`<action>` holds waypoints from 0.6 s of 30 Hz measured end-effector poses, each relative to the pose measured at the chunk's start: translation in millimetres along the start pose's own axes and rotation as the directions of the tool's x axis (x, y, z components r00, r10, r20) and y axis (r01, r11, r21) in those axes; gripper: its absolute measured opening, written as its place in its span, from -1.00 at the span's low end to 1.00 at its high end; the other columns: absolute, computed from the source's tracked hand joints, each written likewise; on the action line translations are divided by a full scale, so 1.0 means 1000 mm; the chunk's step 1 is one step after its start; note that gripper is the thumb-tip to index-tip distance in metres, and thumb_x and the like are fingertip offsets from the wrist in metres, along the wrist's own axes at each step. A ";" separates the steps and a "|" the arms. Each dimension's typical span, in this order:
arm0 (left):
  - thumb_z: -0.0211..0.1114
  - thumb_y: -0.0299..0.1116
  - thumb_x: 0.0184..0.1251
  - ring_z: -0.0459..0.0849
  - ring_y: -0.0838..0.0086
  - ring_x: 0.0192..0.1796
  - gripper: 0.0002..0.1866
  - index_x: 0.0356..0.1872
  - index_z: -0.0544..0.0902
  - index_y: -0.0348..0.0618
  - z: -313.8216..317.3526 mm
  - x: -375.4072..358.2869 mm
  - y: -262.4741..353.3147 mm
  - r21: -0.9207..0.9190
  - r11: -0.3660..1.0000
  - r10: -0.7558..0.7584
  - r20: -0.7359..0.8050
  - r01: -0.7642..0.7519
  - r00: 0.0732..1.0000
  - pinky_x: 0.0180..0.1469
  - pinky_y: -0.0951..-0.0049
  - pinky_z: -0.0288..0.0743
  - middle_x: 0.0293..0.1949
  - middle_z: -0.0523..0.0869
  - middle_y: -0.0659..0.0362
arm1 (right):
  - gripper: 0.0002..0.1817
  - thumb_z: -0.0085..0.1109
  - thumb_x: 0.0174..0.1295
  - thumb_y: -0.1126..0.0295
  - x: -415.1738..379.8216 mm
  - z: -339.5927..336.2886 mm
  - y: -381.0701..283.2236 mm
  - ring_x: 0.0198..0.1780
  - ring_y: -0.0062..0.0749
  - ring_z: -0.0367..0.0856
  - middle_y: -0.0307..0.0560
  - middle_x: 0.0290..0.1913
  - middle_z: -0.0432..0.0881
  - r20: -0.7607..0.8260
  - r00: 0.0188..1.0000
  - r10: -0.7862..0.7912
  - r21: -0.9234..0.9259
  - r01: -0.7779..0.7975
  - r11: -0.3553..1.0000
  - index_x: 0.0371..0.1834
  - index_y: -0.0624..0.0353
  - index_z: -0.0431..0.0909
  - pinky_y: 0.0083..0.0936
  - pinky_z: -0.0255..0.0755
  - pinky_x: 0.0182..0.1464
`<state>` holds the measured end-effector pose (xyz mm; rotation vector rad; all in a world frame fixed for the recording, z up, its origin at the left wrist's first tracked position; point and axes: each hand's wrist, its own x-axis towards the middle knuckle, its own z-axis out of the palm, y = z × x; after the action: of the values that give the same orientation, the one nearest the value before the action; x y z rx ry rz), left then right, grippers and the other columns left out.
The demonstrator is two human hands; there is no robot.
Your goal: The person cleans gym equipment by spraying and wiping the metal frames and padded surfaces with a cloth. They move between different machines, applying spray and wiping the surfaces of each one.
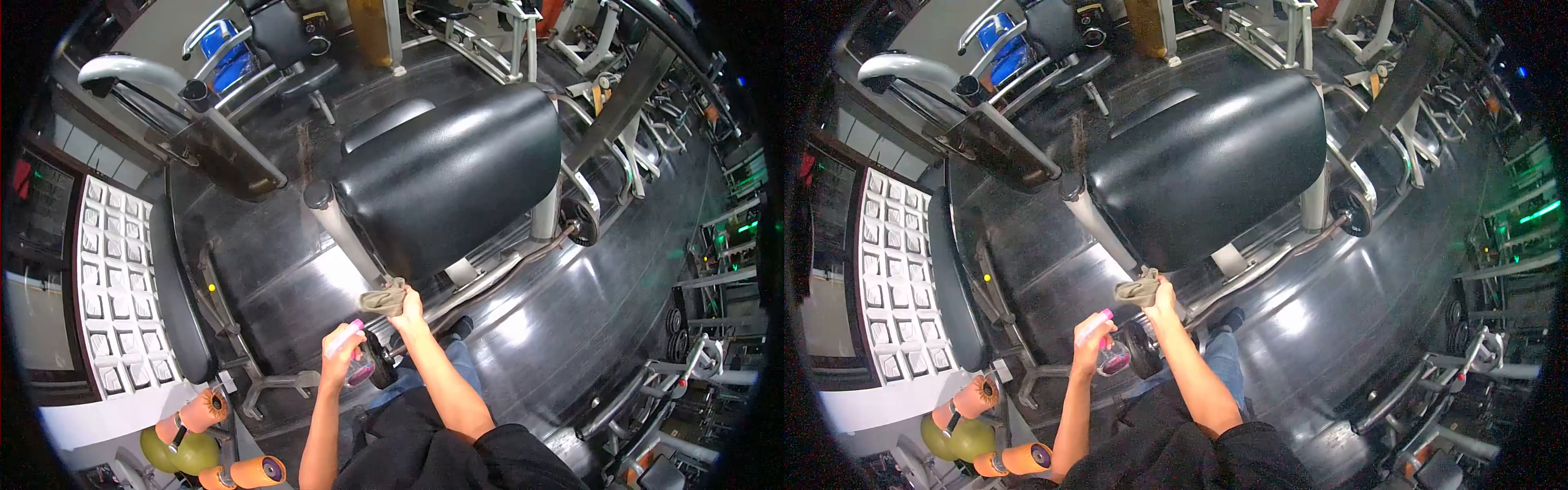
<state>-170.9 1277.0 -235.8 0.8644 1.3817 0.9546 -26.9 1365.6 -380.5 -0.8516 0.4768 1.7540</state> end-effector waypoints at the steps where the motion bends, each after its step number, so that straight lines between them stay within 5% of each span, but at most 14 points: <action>1: 0.28 -0.40 0.25 0.49 0.60 -0.60 -0.86 -0.39 0.65 -0.28 -0.001 -0.001 0.000 0.004 1.000 -0.003 0.000 0.003 1.000 -0.51 0.54 0.31 -0.48 0.64 0.21 | -0.60 -0.35 0.49 0.23 -0.011 0.010 -0.002 -0.01 -0.09 0.65 0.02 -0.07 0.64 -0.006 1.000 -0.017 0.064 0.017 0.998 0.02 0.17 0.52 0.00 0.54 0.15; 5: 0.27 -0.41 0.27 0.50 0.60 -0.61 -0.87 -0.39 0.65 -0.28 -0.009 -0.005 -0.003 -0.023 1.000 0.013 -0.020 -0.014 1.000 -0.51 0.55 0.31 -0.48 0.65 0.19 | -0.63 -0.39 0.46 0.30 -0.012 -0.001 -0.014 -0.08 0.09 0.66 0.13 -0.09 0.60 0.028 1.000 -0.006 0.027 0.005 1.000 -0.03 0.24 0.47 0.19 0.58 0.02; 7: 0.26 -0.42 0.27 0.50 0.60 -0.61 -0.87 -0.39 0.65 -0.28 -0.016 -0.008 -0.009 -0.022 1.000 0.011 -0.029 -0.012 1.000 -0.52 0.55 0.31 -0.48 0.65 0.19 | -0.67 -0.35 0.47 0.30 -0.011 -0.004 -0.014 -0.08 0.01 0.66 0.07 -0.09 0.60 0.029 1.000 0.000 -0.017 0.000 1.000 -0.05 0.22 0.45 0.09 0.61 0.00; 11: 0.26 -0.41 0.29 0.54 0.53 -0.59 -0.86 -0.35 0.62 -0.30 -0.031 -0.012 -0.014 -0.019 1.000 0.017 -0.051 -0.018 0.999 -0.49 0.51 0.40 -0.41 0.68 0.11 | -0.80 -0.01 0.44 0.34 -0.001 -0.019 -0.020 -0.15 -0.22 0.68 -0.05 -0.13 0.64 -0.243 0.914 -0.325 -0.132 0.300 0.945 -0.08 0.26 0.51 -0.17 0.62 -0.08; 13: 0.26 -0.41 0.28 0.54 0.53 -0.59 -0.87 -0.36 0.62 -0.29 -0.035 -0.012 -0.013 -0.028 0.999 0.028 -0.060 -0.030 0.998 -0.50 0.51 0.40 -0.41 0.67 0.12 | -0.71 0.15 0.41 0.19 -0.022 -0.015 -0.055 -0.21 -0.23 0.69 -0.05 -0.17 0.68 -0.272 0.898 -0.347 -0.233 0.288 0.929 -0.12 0.23 0.59 -0.16 0.62 -0.11; 15: 0.27 -0.41 0.27 0.54 0.54 -0.59 -0.87 -0.37 0.61 -0.27 -0.037 -0.011 -0.013 -0.044 0.999 0.003 -0.090 -0.007 0.996 -0.50 0.51 0.40 -0.42 0.67 0.12 | -0.78 0.06 0.42 0.17 -0.027 -0.019 -0.088 -0.18 -0.18 0.70 -0.10 -0.18 0.70 -0.230 0.922 -0.310 -0.284 0.242 0.928 -0.16 0.05 0.58 -0.08 0.60 -0.07; 18: 0.27 -0.40 0.27 0.54 0.55 -0.59 -0.87 -0.36 0.62 -0.27 -0.038 -0.004 -0.014 -0.045 0.999 -0.009 -0.076 0.006 0.997 -0.50 0.51 0.39 -0.42 0.67 0.12 | -0.78 0.06 0.41 0.19 -0.016 -0.020 -0.124 -0.22 -0.25 0.70 -0.13 -0.22 0.71 -0.239 0.820 -0.521 -0.462 0.376 0.803 -0.19 0.07 0.61 -0.22 0.60 -0.11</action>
<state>-207.7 1265.8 -247.9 0.7957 1.4225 1.0184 98.2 1384.2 -371.4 -1.4613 0.1149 1.2535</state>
